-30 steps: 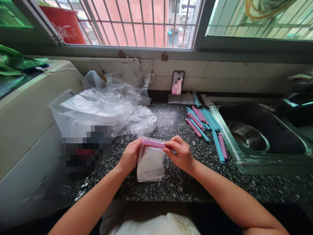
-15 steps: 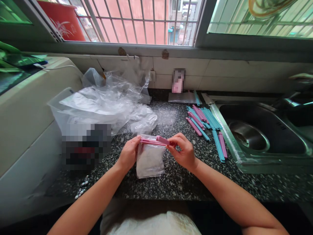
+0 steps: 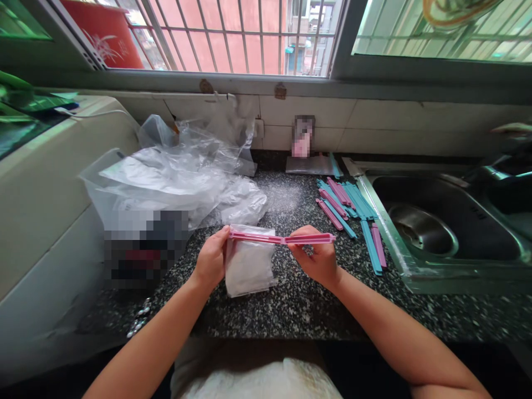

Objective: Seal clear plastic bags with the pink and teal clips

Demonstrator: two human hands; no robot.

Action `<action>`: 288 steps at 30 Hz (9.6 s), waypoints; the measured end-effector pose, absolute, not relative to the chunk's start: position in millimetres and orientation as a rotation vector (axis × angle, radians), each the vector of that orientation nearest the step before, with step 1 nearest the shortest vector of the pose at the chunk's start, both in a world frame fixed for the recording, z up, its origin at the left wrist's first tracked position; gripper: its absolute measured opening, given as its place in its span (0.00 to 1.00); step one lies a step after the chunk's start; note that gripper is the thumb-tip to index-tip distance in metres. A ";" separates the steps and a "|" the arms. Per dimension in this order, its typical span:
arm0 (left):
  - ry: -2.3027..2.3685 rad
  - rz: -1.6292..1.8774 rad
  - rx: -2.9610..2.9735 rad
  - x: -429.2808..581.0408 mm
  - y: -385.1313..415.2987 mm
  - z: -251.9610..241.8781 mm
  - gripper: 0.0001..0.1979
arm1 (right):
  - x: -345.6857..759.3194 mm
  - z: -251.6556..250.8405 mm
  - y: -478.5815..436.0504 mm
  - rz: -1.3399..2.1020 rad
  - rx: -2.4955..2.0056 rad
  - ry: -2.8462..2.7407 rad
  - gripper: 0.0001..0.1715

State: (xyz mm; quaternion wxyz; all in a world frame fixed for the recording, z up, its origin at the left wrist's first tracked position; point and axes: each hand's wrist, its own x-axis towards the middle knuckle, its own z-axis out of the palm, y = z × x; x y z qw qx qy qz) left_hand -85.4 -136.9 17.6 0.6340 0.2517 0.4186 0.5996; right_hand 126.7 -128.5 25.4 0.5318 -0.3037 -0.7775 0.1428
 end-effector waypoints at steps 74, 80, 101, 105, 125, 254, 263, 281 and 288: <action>0.869 0.917 0.809 -92.9 -136.4 22.0 0.18 | 131.0 26.8 -122.2 0.294 -0.826 -1.996 0.02; 0.858 0.976 0.721 -91.6 -135.5 21.4 0.17 | 130.1 27.0 -122.8 0.288 -0.827 -2.014 0.02; 0.901 1.156 0.560 -86.1 -133.5 13.9 0.15 | 125.5 21.7 -123.5 0.375 -0.873 -2.028 0.01; 0.938 1.176 0.565 -85.5 -134.0 15.4 0.15 | 124.8 22.7 -123.7 0.370 -0.879 -2.038 0.02; 0.949 1.206 0.506 -82.4 -136.1 22.0 0.16 | 126.7 25.2 -132.7 0.251 -0.808 -1.923 0.07; 1.011 1.062 1.181 -84.2 -140.5 27.3 0.20 | 123.5 26.3 -122.5 1.289 -1.158 -1.605 0.19; 0.982 1.255 0.993 -87.9 -138.0 20.5 0.17 | 113.0 18.0 -127.9 1.163 -1.155 -1.941 0.11; 1.069 1.132 1.145 -83.8 -138.8 22.0 0.17 | 122.2 22.4 -129.8 0.279 -1.007 -2.067 0.11; 0.999 1.149 1.093 -75.4 -137.2 16.6 0.18 | 126.5 30.9 -131.1 -0.164 -0.944 -2.325 0.07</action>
